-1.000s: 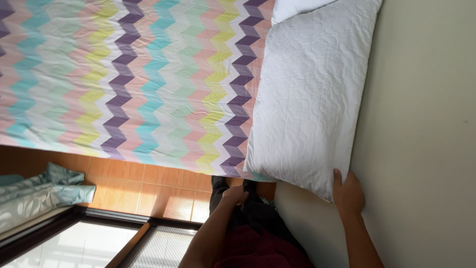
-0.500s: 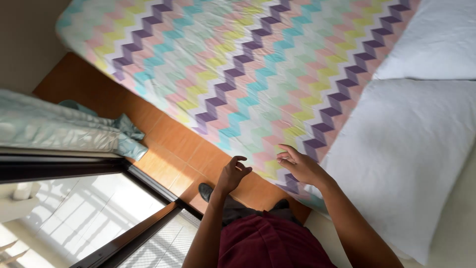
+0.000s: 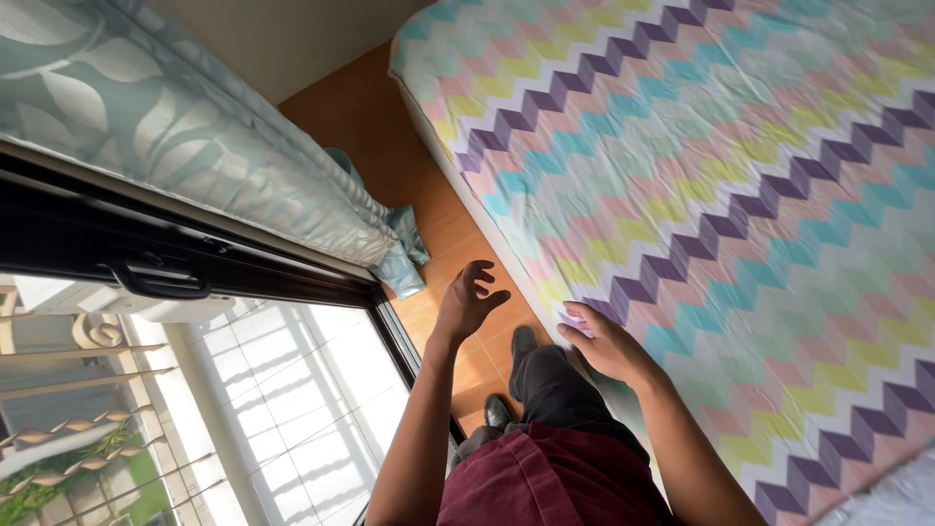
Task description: Smoothing out a bedsheet, tucking in corners, and arranging pillows to make a bed.
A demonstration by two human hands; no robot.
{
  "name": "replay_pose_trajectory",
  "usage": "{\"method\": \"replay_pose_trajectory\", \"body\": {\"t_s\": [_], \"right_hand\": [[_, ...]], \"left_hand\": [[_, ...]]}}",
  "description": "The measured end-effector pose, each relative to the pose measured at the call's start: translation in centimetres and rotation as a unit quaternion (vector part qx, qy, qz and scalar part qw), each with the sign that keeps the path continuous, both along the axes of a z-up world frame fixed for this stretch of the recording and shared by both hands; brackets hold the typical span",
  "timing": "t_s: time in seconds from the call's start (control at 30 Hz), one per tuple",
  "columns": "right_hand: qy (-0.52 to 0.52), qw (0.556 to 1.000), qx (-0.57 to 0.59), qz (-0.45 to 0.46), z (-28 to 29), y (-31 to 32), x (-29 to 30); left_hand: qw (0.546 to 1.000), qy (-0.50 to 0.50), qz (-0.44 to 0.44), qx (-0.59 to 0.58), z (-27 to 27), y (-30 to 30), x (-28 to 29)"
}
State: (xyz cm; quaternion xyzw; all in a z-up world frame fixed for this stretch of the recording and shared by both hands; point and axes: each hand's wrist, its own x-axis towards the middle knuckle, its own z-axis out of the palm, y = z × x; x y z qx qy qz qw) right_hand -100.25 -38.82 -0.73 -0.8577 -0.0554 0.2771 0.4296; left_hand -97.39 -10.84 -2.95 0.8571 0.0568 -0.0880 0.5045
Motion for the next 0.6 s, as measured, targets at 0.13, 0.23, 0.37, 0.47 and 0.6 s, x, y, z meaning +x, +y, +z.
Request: {"method": "replay_pose_trajectory", "body": {"t_s": [0.13, 0.23, 0.37, 0.47, 0.6], "right_hand": [[0.023, 0.999, -0.024, -0.04, -3.0, 3.7, 10.6], [0.057, 0.998, -0.026, -0.021, -5.1, 5.8, 19.6], [0.023, 0.996, 0.011, 0.085, -6.0, 8.8, 31.5], [-0.039, 0.99, -0.11, 0.084, 2.1, 13.1, 38.9], [-0.029, 0.998, -0.024, 0.041, 5.1, 16.3, 47.0]], "left_hand": [[0.999, -0.032, -0.015, 0.007, 0.7, 5.0, 8.3], [0.999, -0.019, -0.032, 0.029, 1.4, 8.1, 15.0], [0.998, -0.005, -0.027, 0.056, 3.8, 12.4, 23.6], [0.999, -0.014, -0.007, 0.036, 4.5, 15.1, 29.3], [0.999, -0.034, 0.013, 0.017, 0.8, 18.0, 40.3]]}}
